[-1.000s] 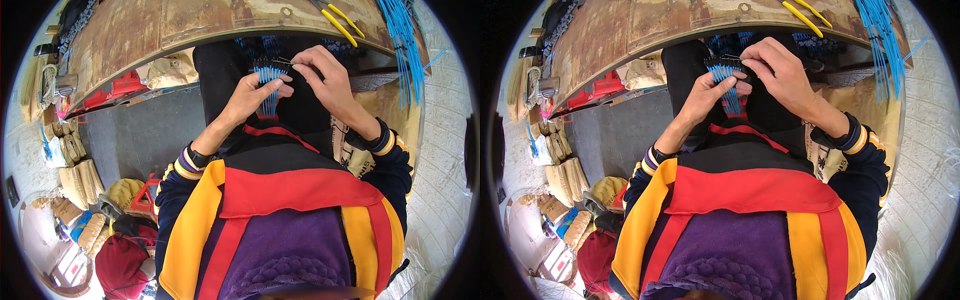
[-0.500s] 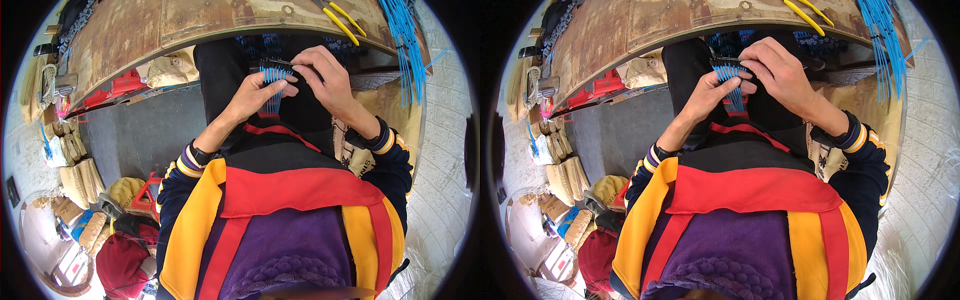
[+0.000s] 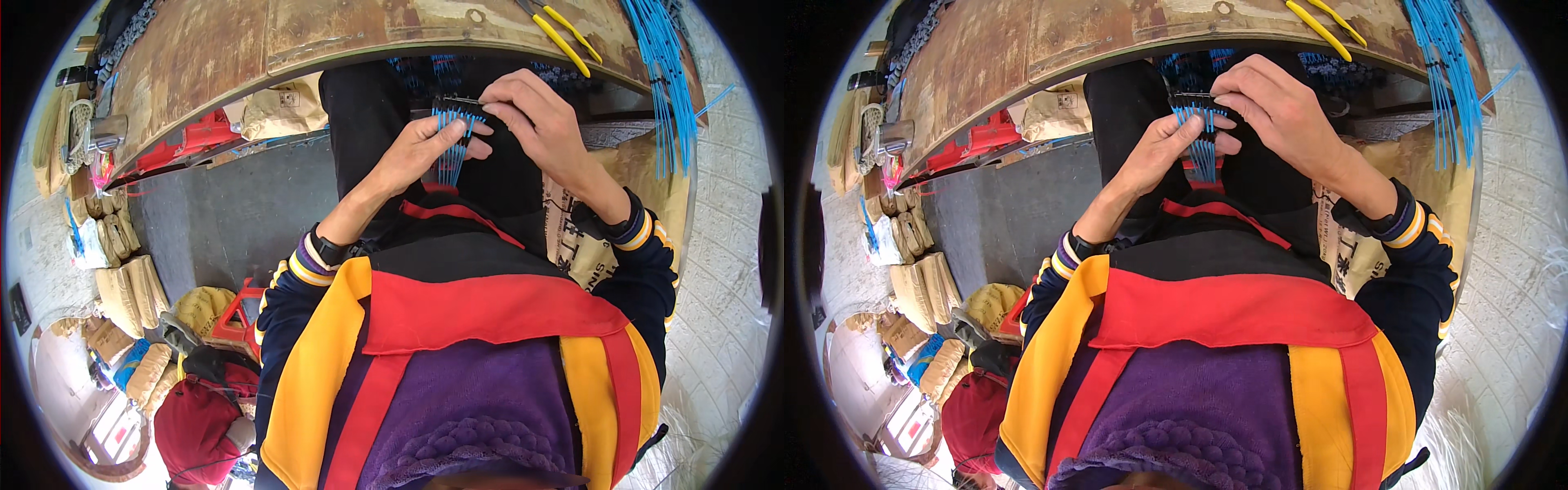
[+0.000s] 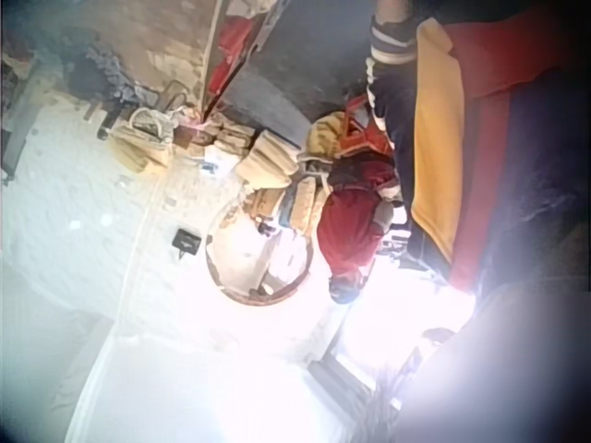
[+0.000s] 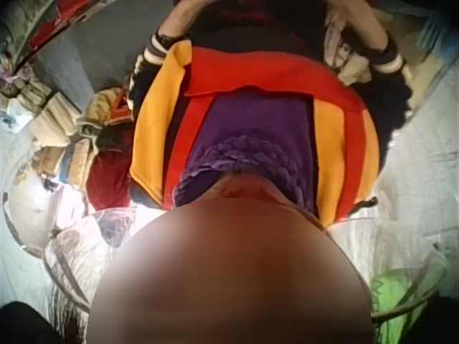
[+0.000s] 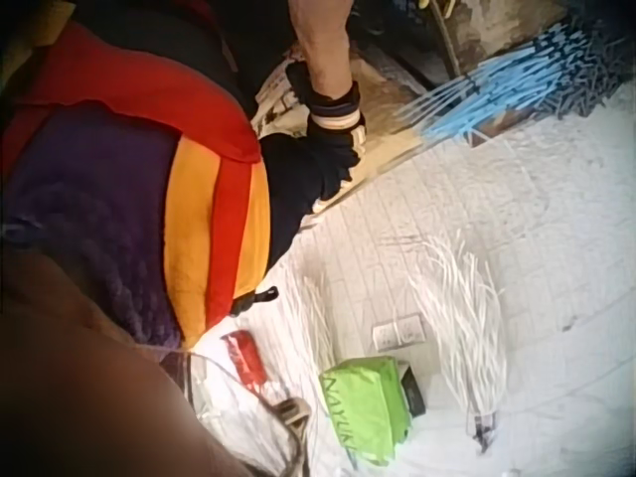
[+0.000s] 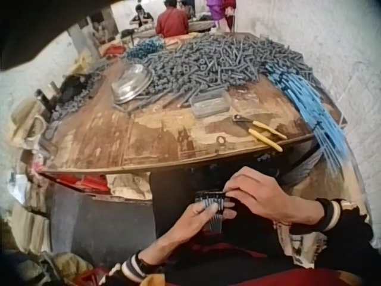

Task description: Assembling blue plastic spokes into a metal hub and securing them with wire using pliers.

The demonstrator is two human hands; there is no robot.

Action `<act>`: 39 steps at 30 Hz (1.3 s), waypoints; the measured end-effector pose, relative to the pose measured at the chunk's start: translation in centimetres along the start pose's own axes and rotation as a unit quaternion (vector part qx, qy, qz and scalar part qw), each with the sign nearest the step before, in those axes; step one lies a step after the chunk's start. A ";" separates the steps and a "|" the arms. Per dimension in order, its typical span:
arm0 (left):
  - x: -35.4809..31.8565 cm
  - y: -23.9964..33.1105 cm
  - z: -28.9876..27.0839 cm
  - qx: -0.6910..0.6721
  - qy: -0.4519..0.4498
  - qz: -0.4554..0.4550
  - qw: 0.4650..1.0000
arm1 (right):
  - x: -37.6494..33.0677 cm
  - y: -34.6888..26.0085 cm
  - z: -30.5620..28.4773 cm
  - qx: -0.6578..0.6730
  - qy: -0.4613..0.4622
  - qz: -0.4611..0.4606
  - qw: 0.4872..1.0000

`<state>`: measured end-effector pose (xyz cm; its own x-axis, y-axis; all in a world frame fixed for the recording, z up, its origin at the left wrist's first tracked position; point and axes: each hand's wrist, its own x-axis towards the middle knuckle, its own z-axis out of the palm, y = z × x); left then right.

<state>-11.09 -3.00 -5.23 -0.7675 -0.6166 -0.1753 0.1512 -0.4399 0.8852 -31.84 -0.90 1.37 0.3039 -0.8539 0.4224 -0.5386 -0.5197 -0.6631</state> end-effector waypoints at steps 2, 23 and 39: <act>0.0 0.2 0.0 0.001 -0.007 0.001 1.000 | 0.1 0.1 -0.2 -0.005 -0.009 -0.003 1.000; 0.6 1.2 -1.1 0.014 -0.056 0.011 0.998 | 2.8 0.0 1.4 0.184 0.030 0.044 0.982; 5.6 6.7 -1.9 0.212 0.030 0.218 0.952 | 7.0 0.1 -7.0 -0.104 -0.012 -0.002 0.994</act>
<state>-13.21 -10.69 -1.07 -0.6505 -0.7221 0.2353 0.1718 0.1619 0.9717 -35.23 -6.73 8.56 0.3235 -0.8538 0.4080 -0.6881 -0.5082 -0.5179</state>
